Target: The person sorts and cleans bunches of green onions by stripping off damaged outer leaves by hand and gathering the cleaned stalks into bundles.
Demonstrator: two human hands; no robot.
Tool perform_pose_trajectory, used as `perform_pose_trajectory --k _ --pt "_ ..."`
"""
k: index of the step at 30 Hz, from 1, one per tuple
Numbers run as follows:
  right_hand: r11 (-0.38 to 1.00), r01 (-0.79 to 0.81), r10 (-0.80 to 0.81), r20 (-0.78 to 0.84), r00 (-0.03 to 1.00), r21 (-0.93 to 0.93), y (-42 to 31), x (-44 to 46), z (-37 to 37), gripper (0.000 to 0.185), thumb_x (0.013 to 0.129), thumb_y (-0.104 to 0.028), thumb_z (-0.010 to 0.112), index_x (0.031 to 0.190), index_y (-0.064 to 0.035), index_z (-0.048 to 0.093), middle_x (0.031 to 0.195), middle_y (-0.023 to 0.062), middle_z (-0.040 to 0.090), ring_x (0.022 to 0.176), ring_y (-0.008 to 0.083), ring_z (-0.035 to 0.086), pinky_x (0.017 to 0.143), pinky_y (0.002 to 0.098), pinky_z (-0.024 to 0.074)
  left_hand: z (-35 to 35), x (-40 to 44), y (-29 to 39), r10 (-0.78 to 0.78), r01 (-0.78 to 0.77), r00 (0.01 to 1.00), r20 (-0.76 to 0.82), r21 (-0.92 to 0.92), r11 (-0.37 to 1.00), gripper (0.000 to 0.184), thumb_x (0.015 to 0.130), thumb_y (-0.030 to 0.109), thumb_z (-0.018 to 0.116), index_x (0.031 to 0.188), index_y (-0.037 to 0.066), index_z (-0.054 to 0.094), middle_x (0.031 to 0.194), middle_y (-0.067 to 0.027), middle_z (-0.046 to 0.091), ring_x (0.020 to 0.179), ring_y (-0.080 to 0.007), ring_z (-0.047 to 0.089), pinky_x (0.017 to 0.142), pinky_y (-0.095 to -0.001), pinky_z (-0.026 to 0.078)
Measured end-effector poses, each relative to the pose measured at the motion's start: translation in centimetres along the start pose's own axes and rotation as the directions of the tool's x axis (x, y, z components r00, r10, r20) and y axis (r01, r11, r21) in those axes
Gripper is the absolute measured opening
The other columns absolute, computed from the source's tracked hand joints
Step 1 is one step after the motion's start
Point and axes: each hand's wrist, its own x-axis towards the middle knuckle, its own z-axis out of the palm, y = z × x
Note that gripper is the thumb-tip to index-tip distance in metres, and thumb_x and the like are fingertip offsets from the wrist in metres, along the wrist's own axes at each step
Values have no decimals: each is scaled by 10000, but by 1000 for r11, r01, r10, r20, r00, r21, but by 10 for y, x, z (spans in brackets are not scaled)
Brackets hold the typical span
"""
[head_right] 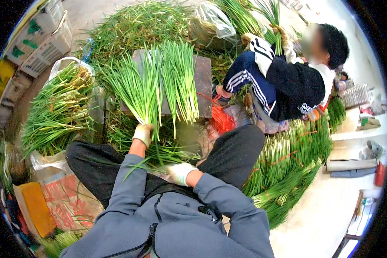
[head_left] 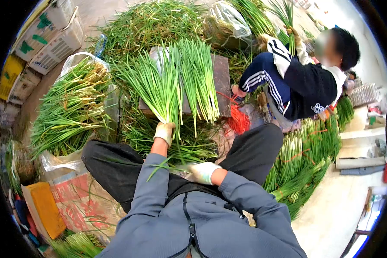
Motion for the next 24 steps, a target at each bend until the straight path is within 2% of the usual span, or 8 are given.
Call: perform_pose_trajectory --k 2,6,10,12,13,14,19,24 --pt "923 -232 321 279 905 -307 24 6 -11 366 885 -244 609 1197 -54 638 1038 220 699 947 391 684 821 466 542 -1 4 5 18 -19 999 38 41 999 449 747 -91 547 1189 -28 602 998 -124 673 819 -287 657 756 -409 559" --pt "886 -422 463 -350 814 192 56 30 -40 424 884 -401 611 1137 -60 610 1091 244 685 1019 411 665 891 489 521 -1 -6 11 -3 11 994 105 -80 997 368 738 -48 579 1104 -49 612 907 -104 648 764 -272 643 763 -385 547" --pt "741 -546 667 -336 665 391 84 99 -37 782 866 -575 601 1343 39 516 1244 274 626 1189 403 583 1015 422 456 0 5 6 -34 41 996 86 -85 996 386 748 -55 551 1131 -57 596 938 -139 671 764 -304 669 731 -404 564" --pt "803 -295 533 -405 743 517 113 122 -22 609 909 -446 617 1288 25 552 1128 246 681 1031 353 664 925 398 508 2 -3 15 -89 97 990 110 -73 993 412 751 -62 539 1160 -57 581 1009 -168 681 835 -320 699 750 -409 573" --pt "323 -18 609 -193 770 946 99 127 -21 359 948 -275 608 1170 7 588 899 156 699 770 246 679 732 361 548 6 -11 21 -66 74 993 93 -77 994 389 762 -52 550 1149 -49 588 1008 -166 686 820 -309 700 736 -399 568" --pt "781 -32 500 -595 629 623 99 129 -20 199 967 -184 587 1073 -17 585 732 60 627 581 152 597 561 308 508 6 -13 20 -47 53 996 70 -81 995 365 773 -41 560 1137 -42 595 1007 -165 692 805 -298 702 721 -389 563" --pt "916 -52 368 -780 506 398 112 148 -29 289 987 -292 574 1093 -23 588 680 54 589 508 128 545 488 290 454 9 -10 15 -30 45 995 90 -175 984 318 821 83 704 1125 13 645 971 -96 691 692 -221 626 679 -367 516" --pt "934 -232 355 -649 673 271 68 151 -59 345 938 -301 573 1087 10 594 1017 286 638 1014 487 573 876 503 473 8 -15 22 -24 38 992 121 -113 993 329 858 162 728 1146 26 646 982 -49 691 843 -199 614 769 -342 487"
